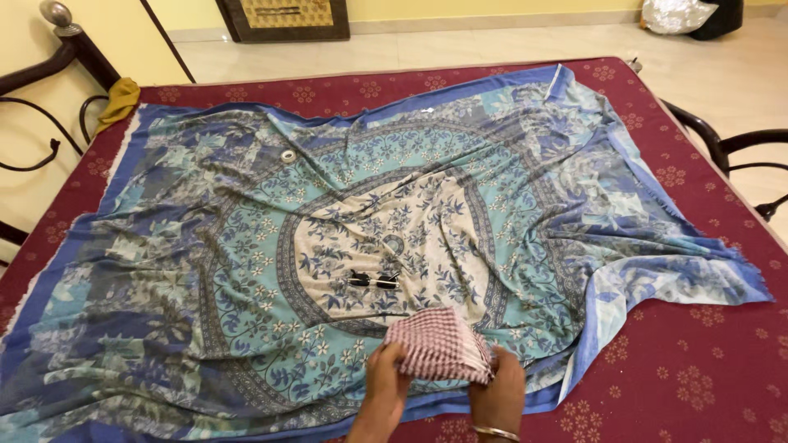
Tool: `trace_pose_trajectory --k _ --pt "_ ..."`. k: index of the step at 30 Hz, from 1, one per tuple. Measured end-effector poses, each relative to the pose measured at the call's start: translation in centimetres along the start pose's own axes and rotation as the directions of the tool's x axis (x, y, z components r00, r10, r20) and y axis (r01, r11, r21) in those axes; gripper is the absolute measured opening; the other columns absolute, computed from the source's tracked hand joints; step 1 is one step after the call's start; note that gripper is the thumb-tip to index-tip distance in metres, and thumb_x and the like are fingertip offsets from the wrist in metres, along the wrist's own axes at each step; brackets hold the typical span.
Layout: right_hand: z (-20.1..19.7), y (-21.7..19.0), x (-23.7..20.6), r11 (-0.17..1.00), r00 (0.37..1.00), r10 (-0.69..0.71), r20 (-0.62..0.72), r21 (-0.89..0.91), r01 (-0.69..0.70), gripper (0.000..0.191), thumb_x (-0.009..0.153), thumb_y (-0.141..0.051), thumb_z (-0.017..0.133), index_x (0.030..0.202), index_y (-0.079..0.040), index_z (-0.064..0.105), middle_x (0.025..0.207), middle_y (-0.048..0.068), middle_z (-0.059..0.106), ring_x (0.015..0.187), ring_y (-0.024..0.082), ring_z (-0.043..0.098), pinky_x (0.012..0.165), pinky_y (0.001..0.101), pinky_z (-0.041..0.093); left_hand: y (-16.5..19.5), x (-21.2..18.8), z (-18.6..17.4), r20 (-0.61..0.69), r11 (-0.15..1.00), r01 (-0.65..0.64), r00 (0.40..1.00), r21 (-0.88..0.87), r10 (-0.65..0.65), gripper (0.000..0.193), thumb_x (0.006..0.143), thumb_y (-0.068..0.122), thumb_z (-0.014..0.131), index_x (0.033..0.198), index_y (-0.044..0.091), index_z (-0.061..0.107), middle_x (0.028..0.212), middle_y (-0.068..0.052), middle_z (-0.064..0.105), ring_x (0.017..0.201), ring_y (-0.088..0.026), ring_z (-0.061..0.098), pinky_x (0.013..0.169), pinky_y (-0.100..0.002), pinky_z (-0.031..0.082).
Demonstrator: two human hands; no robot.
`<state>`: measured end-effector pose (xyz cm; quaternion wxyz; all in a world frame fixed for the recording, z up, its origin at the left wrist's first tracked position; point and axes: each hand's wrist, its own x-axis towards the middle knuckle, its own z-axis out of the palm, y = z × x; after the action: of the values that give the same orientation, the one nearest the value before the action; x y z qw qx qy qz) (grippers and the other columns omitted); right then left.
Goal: The person picks up a small metal object, a box of Lotte Choco Pie, a white case, and a checkered cloth from a bed. They place each item onto a nearby white shelf, one at a time, in a deliberate sequence.
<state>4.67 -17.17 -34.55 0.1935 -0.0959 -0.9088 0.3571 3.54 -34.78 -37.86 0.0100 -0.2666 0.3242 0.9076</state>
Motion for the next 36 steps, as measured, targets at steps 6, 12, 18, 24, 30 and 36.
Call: trace_pose_trajectory --k 6,12,18,24,30,36 --pt "0.1 6.6 -7.3 0.777 0.876 -0.316 0.365 -0.43 0.46 0.05 0.062 -0.01 0.073 0.112 -0.02 0.071 0.114 0.008 0.068 0.109 0.034 0.064 0.086 0.0504 0.053 -6.4 -5.1 -10.6 -0.347 0.911 0.208 0.935 0.356 -0.078 0.024 0.078 0.014 0.07 0.097 0.001 0.068 0.089 -0.011 0.07 0.082 -0.025 0.068 0.074 -0.039 0.058" --pt "1.7 9.4 -9.2 0.837 0.743 0.269 0.613 -0.53 0.134 0.055 0.068 -0.017 0.075 0.122 -0.019 0.066 0.12 0.011 0.067 0.112 0.036 0.065 0.092 0.0488 0.055 -9.0 -8.1 -13.3 -0.552 0.339 0.488 0.825 0.804 0.123 0.033 0.074 0.026 0.079 0.096 0.003 0.07 0.092 -0.015 0.073 0.089 -0.03 0.072 0.083 -0.043 0.058" --pt "0.5 9.3 -9.4 0.97 0.837 0.233 0.495 -0.174 -0.167 0.062 0.074 -0.026 0.077 0.131 -0.009 0.061 0.119 0.019 0.069 0.109 0.04 0.069 0.094 0.0492 0.055 -7.5 -7.8 -14.0 -0.512 0.159 0.486 0.822 0.859 0.252 0.043 0.071 0.037 0.089 0.094 0.005 0.072 0.095 -0.019 0.076 0.097 -0.035 0.075 0.092 -0.046 0.057" --pt "0.5 9.4 -8.9 0.881 0.751 0.46 0.474 -0.349 -0.319 0.033 0.085 -0.035 0.075 0.106 -0.01 0.077 0.103 0.016 0.079 0.1 0.036 0.075 0.09 0.0446 0.059 -7.6 -8.8 -15.2 -0.46 0.092 0.451 0.864 0.888 0.203 0.03 0.077 0.032 0.08 0.099 0.013 0.074 0.096 -0.014 0.078 0.098 -0.033 0.075 0.091 -0.048 0.056" --pt "0.3 12.7 -11.6 0.596 0.582 0.614 0.532 0.17 -0.785 0.026 0.094 -0.021 0.07 0.104 0.001 0.076 0.087 0.021 0.073 0.079 0.042 0.069 0.066 0.0501 0.054 -8.3 -9.1 -16.8 -0.505 0.174 0.476 0.835 0.862 0.217 0.033 0.078 0.032 0.085 0.1 0.011 0.073 0.095 -0.008 0.077 0.092 -0.027 0.072 0.087 -0.044 0.053" --pt "-0.8 14.0 -13.6 0.864 0.737 0.501 0.454 -0.212 -0.457 0.035 0.084 -0.025 0.073 0.109 -0.002 0.074 0.094 0.014 0.077 0.087 0.029 0.075 0.079 0.0413 0.058 -8.5 -9.3 -18.8 -0.413 0.588 0.303 0.909 0.75 0.058 0.018 0.082 0.011 0.082 0.088 -0.001 0.069 0.079 -0.007 0.073 0.07 -0.015 0.065 0.067 -0.031 0.054"
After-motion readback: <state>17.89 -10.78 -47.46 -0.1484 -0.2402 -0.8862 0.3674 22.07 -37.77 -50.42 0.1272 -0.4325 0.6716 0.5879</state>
